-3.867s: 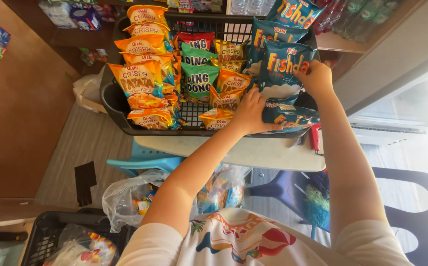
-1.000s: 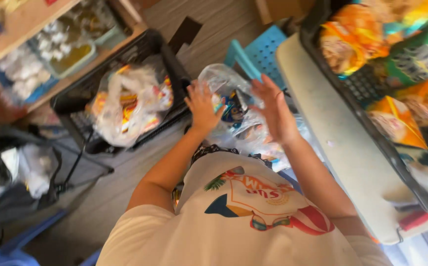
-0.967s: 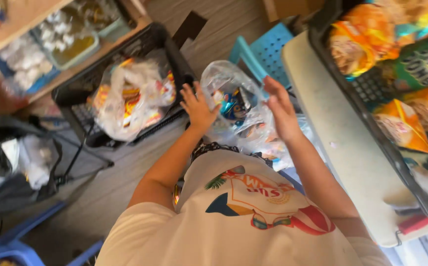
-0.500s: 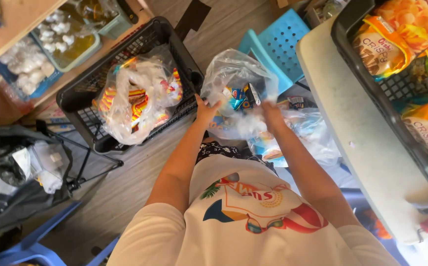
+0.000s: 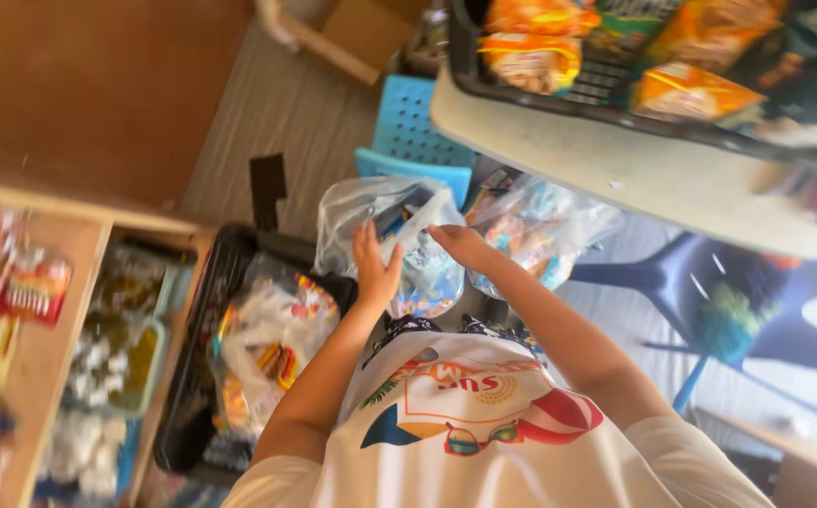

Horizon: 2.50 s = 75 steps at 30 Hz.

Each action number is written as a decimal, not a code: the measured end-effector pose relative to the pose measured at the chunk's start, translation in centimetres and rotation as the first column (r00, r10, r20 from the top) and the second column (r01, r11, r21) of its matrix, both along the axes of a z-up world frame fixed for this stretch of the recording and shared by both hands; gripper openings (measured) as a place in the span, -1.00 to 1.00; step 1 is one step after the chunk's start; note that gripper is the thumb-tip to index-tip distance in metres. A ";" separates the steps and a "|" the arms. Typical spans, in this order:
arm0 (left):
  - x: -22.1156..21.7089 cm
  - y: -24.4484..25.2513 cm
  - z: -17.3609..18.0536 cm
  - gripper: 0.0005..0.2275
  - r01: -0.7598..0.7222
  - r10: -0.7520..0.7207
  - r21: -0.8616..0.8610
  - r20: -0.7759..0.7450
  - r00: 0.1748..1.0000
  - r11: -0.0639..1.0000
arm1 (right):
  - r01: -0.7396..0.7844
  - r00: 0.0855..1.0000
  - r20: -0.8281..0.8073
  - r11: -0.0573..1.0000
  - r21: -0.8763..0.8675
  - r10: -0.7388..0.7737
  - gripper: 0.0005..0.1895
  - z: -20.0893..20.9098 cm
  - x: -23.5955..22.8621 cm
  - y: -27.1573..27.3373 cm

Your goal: The recorder is seen organizing and restocking snack bags into a plastic crate and using a duster to clean.

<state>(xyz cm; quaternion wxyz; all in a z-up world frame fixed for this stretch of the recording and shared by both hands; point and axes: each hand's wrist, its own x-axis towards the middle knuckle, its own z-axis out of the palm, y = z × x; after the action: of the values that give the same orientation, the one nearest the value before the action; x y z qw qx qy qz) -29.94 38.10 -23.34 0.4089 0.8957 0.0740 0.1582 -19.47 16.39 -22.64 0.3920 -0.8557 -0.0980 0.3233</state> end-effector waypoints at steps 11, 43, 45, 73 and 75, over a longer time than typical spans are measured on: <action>13.8 -0.4 8.3 -0.66 0.009 -0.168 -0.629 -0.193 0.967 0.777 | 0.856 0.515 -0.271 0.469 0.219 -0.813 -0.43 0.4 -10.8 -30.0; 6.4 -3.2 6.6 0.15 0.179 -0.001 0.221 -0.627 0.779 0.959 | 0.377 0.361 0.918 0.875 -0.304 0.163 -0.59 15.8 18.5 -26.1; 4.3 -2.4 4.7 0.19 0.218 0.046 0.291 -0.689 0.724 0.932 | 0.393 0.356 0.929 0.884 -0.251 0.106 -0.62 18.0 15.4 -24.6; -12.0 7.4 -4.6 -0.31 0.594 -0.034 0.497 -0.748 0.662 0.633 | 0.475 0.847 -0.169 0.860 -0.187 -0.504 -0.63 -11.2 -51.8 -8.7; -14.4 7.3 -4.1 -0.33 0.611 -0.025 0.508 -0.756 0.654 0.607 | 0.503 0.831 -0.171 0.846 -0.174 -0.529 -0.64 -11.6 -55.3 -8.7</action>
<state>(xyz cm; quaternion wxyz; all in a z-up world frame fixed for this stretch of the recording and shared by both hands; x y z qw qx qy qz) -44.30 45.36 -27.43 -0.0189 0.9676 -0.0265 -0.2502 -74.78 7.72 -34.20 0.4200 -0.8329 0.1993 0.3002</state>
